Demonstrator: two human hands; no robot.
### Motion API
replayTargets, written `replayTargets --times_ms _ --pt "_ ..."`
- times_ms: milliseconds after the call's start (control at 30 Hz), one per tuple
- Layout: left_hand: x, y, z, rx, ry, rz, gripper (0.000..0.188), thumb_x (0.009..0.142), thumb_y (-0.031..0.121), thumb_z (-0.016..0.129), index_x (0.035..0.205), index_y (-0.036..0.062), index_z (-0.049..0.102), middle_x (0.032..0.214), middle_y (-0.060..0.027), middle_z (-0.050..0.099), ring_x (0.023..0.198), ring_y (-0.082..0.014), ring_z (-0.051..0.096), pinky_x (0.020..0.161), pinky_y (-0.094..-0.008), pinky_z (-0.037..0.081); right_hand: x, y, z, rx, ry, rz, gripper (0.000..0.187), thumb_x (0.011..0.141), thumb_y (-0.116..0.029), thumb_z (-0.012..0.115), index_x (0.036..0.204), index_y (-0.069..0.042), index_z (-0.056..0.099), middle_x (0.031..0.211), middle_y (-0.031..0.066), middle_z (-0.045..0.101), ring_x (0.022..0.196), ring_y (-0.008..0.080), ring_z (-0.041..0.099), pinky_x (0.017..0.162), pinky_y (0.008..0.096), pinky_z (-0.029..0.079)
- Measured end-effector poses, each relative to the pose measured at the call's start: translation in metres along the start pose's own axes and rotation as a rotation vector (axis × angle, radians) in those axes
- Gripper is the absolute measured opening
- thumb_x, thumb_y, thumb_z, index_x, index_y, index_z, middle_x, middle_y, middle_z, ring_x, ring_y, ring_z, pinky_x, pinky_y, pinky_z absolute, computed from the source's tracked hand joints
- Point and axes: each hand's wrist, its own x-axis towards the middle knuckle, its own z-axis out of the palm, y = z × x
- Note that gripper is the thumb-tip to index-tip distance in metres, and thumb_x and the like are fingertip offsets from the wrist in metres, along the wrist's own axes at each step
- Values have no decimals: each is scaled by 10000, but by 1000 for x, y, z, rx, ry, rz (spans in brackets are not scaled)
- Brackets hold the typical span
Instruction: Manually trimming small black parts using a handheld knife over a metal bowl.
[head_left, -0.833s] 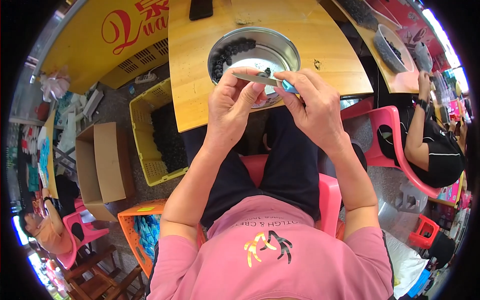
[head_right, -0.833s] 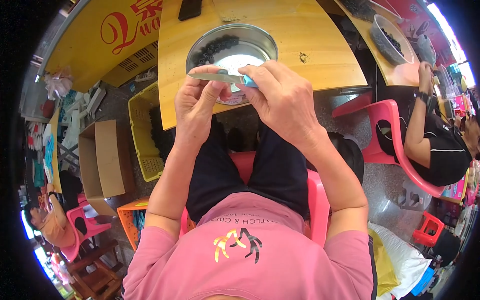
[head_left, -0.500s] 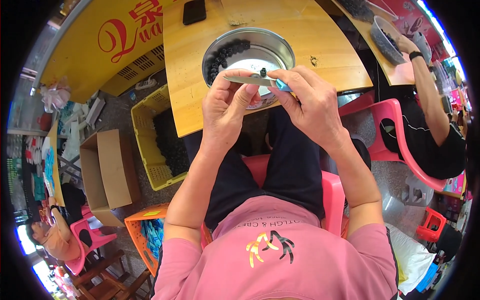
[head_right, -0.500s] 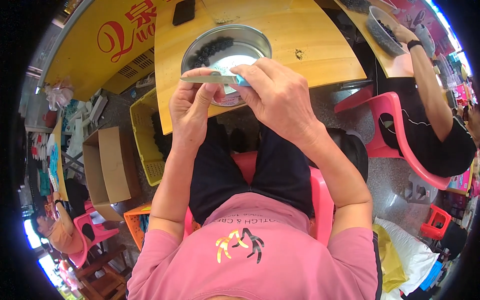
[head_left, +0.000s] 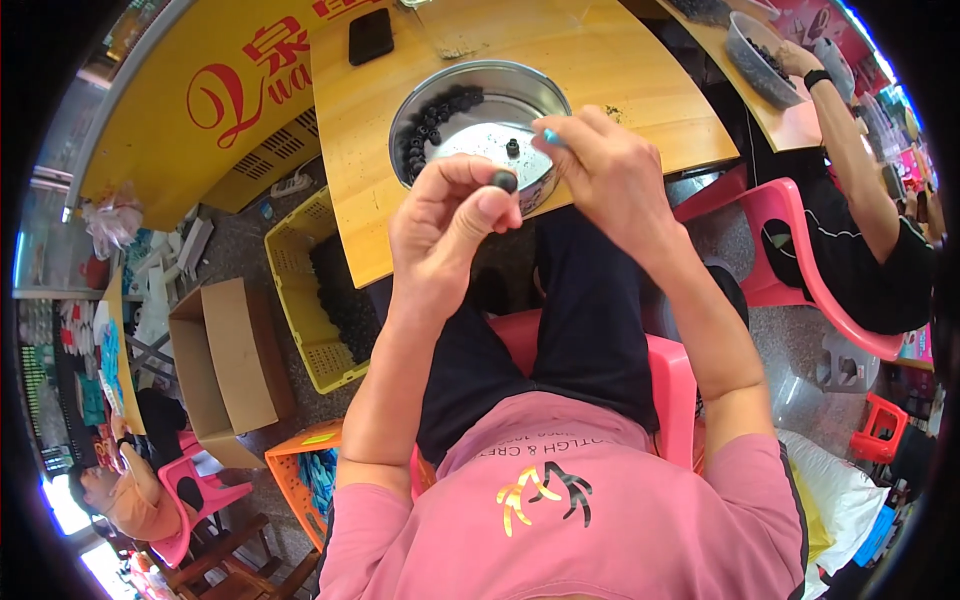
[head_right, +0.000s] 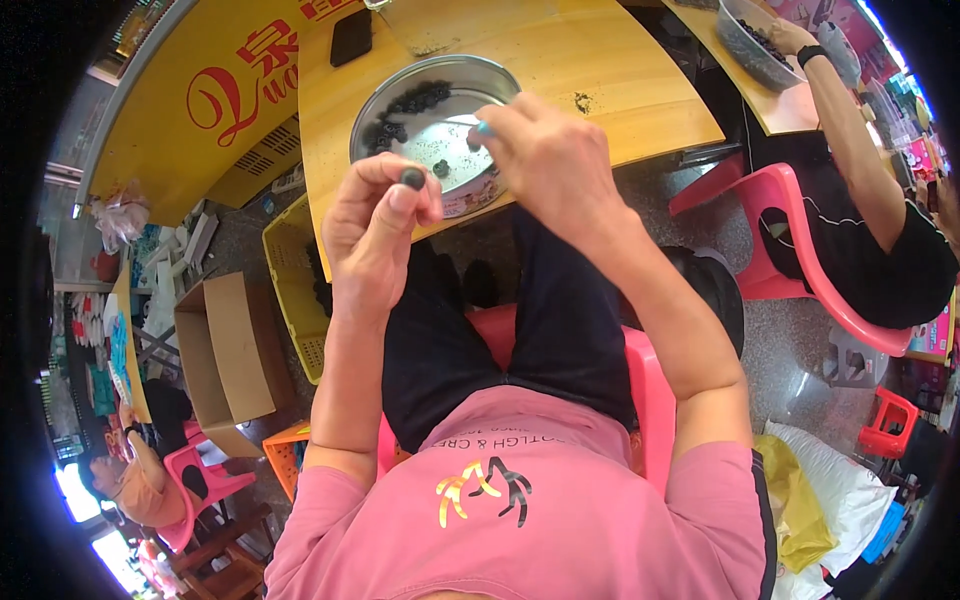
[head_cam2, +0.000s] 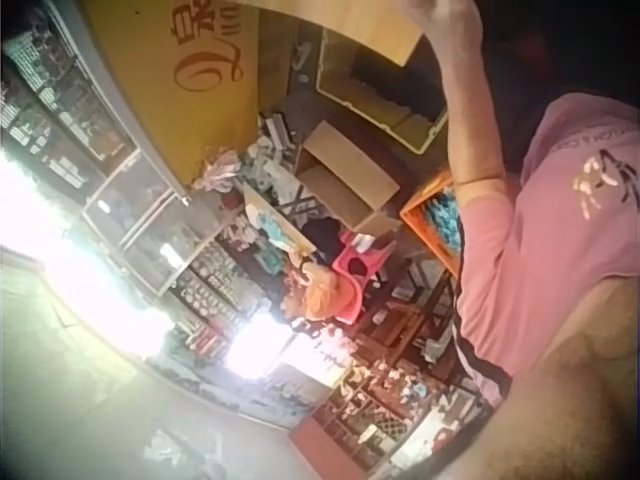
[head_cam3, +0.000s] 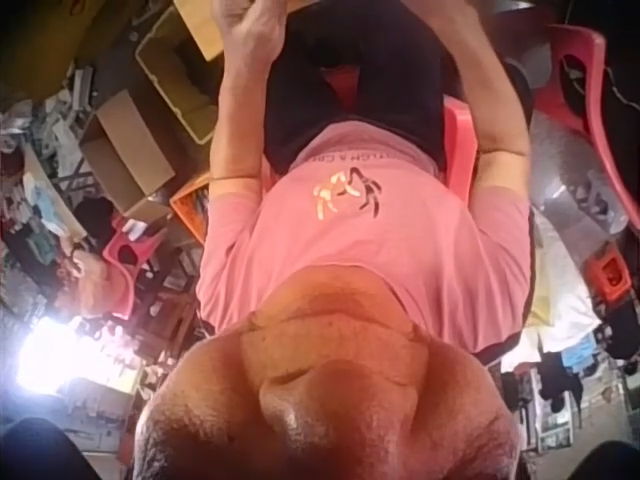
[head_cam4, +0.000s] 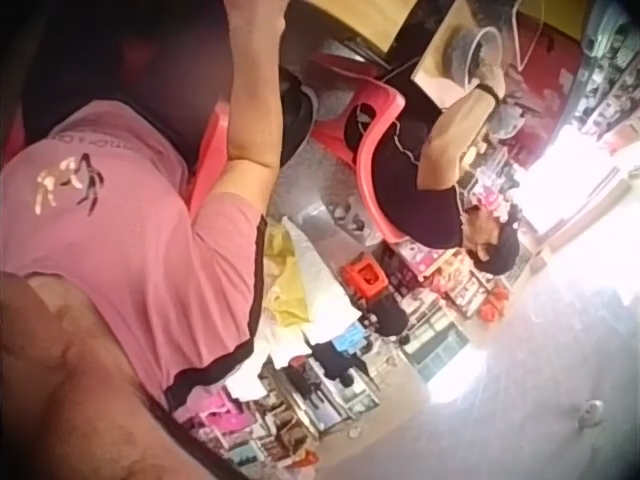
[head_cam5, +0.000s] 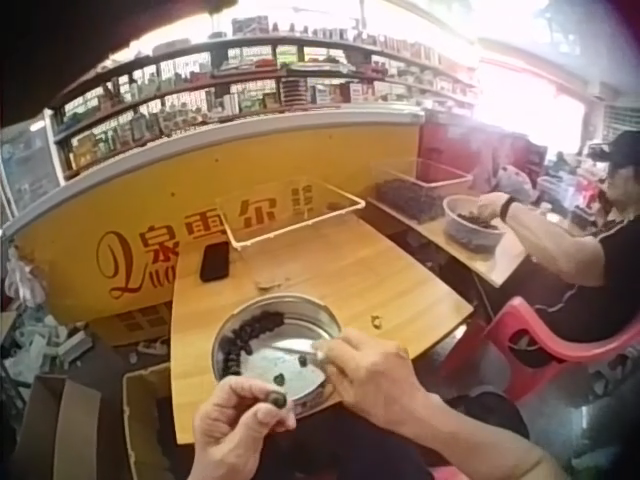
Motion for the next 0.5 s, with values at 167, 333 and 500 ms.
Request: replayTargets --times_ms 167,333,500 --pt "1 -2 -3 77 137 -47 181 919 81 646 1063 -19 599 911 -42 632 810 -98 611 758 -227 508 7 -17 -12 738 -86 486 216 929 -216 646 957 -5 678 840 45 648 764 126 607 662 285 466" --pt "0 -4 0 199 134 91 174 883 -28 647 1052 -34 603 996 -45 623 883 -94 613 798 -230 517 7 -31 -11 1004 -208 570 244 929 -238 659 988 -1 664 820 -22 594 756 52 540 662 217 439" --pt "-3 -2 1 202 131 130 173 882 -35 645 1049 -34 601 1009 -50 616 900 -91 608 802 -226 515 7 -38 -8 1121 -220 678 237 925 -235 666 1028 -22 651 817 -31 588 754 17 519 663 180 422"
